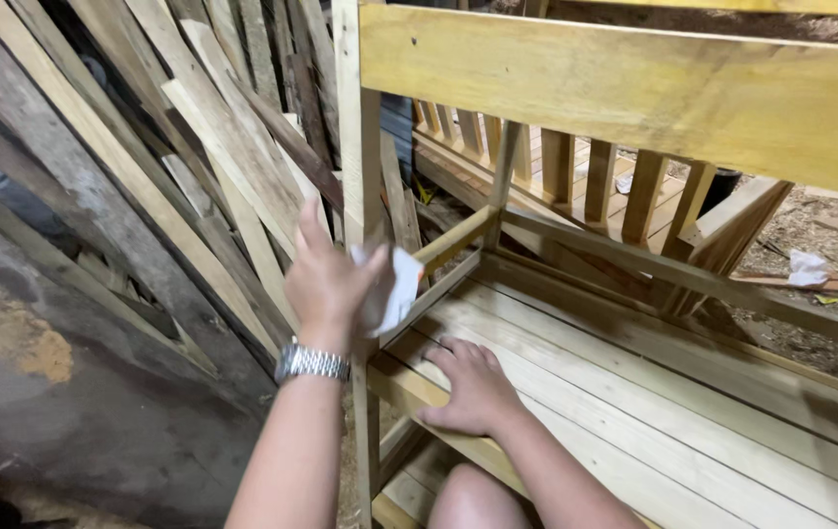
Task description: The person sands a wooden chair frame, rubbing an orange abrasive sponge along the legs, rails and seat slats, then folds sandpaper and sands the edges and corners of the frame, working around the chair while kneeling beside it.
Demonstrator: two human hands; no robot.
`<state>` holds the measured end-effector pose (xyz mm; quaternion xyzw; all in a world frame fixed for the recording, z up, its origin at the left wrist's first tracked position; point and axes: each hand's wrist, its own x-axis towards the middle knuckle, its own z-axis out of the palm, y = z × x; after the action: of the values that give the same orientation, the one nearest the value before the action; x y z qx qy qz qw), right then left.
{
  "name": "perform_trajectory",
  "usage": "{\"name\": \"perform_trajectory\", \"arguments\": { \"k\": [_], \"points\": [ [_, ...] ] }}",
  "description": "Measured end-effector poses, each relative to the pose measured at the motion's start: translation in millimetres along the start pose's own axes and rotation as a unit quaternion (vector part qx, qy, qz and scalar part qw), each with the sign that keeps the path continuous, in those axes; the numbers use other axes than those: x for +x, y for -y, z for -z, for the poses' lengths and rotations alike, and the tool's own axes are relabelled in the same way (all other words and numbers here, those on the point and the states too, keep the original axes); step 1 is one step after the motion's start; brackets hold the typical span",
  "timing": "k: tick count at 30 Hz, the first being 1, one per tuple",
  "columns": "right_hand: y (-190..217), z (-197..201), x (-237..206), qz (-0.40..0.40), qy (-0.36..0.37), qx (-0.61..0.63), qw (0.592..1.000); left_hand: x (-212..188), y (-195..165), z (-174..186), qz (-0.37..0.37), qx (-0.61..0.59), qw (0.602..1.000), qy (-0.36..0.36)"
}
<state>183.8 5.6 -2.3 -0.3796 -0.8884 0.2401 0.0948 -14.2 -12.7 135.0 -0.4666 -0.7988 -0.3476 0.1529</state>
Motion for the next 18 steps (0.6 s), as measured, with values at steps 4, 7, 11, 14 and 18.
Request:
{"name": "perform_trajectory", "arguments": {
  "k": [4, 7, 11, 14, 18],
  "points": [
    [3, -1, 1, -0.019, 0.007, 0.009, 1.000, 29, -12, 9, 0.000, -0.031, 0.999, -0.027],
    [6, 2, -1, -0.017, 0.008, -0.001, 1.000, 8, -16, 12, 0.115, -0.060, 0.988, 0.081],
    [6, 6, -2, -0.043, 0.023, 0.012, 0.999, -28, -9, 11, -0.014, -0.009, 0.998, -0.057],
    [5, 6, -5, -0.020, 0.005, 0.010, 1.000, -11, -9, 4, 0.066, -0.008, 0.995, 0.080],
    [4, 5, -6, -0.016, -0.002, 0.014, 1.000, 33, -18, 0, -0.051, -0.066, 0.993, -0.081]
  ]
}}
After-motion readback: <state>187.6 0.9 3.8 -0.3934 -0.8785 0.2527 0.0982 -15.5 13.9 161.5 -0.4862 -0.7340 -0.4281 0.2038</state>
